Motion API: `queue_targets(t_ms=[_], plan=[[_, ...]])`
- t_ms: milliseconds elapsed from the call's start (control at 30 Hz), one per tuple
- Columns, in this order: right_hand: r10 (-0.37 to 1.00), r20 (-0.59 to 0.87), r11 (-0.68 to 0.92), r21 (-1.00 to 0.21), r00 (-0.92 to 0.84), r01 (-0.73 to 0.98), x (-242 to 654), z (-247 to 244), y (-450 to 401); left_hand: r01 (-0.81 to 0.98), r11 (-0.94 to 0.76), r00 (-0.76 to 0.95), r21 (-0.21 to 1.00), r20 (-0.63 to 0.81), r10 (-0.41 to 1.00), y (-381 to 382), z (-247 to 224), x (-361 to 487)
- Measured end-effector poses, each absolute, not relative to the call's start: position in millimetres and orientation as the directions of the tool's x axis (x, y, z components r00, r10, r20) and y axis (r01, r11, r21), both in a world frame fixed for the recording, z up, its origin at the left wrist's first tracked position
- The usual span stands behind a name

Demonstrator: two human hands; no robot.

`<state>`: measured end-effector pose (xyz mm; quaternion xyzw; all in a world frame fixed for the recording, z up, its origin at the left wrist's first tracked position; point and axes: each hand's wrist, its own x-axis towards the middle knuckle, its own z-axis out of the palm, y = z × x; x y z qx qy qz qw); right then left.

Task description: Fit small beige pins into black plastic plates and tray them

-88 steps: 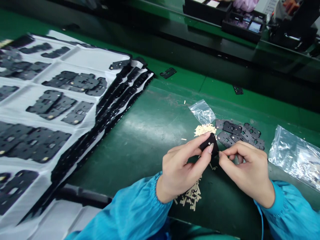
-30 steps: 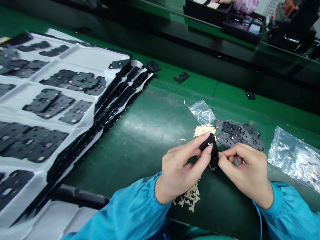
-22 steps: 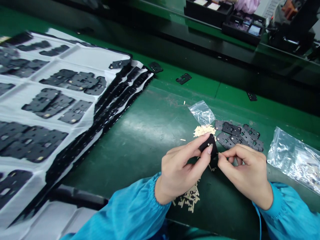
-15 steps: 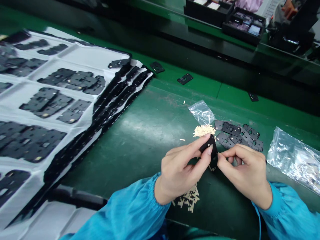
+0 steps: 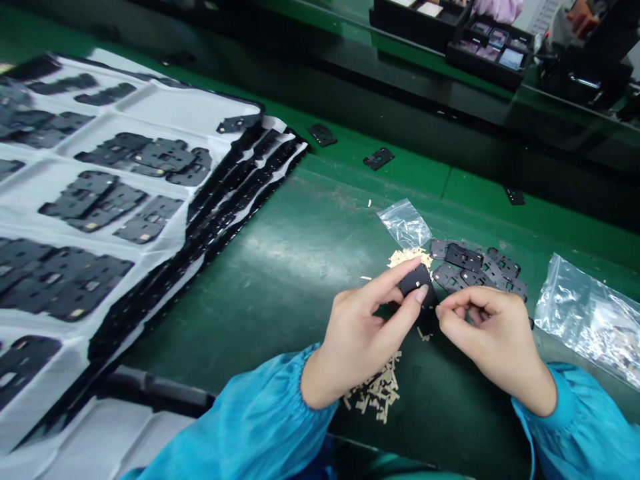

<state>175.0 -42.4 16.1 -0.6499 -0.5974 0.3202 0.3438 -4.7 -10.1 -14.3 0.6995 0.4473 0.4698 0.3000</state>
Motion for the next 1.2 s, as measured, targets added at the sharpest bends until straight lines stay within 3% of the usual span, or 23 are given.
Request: queue_targets(t_ms=[100,200,300,533,833,1000,1200], plan=[[0.975,-0.210,-0.221,-0.891,0.071,0.396,178.7,16.8,-39.7,0.340,-0.437,0.148,0.833,0.412,0.899,-10.4,-13.3,-4.5],[0.962,-0.260,-0.273,-0.899,0.084,0.341,180.7,16.3,-38.3,0.340,-0.440,0.146,0.831,0.416,0.898,-10.4,-13.9,-4.9],[0.976,-0.174,-0.213,-0.880,0.128,0.425,180.0,16.3,-39.5,0.336,-0.450,0.139,0.828,0.429,0.893,-10.4,-14.8,-5.7],[0.969,0.239,0.134,-0.706,0.056,0.695,172.1,17.5,-45.5,0.373,-0.475,0.120,0.797,0.466,0.877,-11.7,-14.1,-5.6],[0.957,0.291,0.192,-0.664,0.012,0.723,170.8,15.2,-47.5,0.383,-0.495,0.130,0.780,0.485,0.865,-12.5,-13.9,-3.2],[0.981,0.184,0.093,-0.736,0.065,0.671,171.3,14.6,-45.8,0.364,-0.506,0.141,0.782,0.491,0.860,-13.4,-12.9,-2.8],[0.968,-0.217,-0.250,-0.874,0.125,0.416,176.8,15.4,-40.8,0.322,-0.484,0.136,0.813,0.467,0.874,-13.4,-13.2,-3.8]])
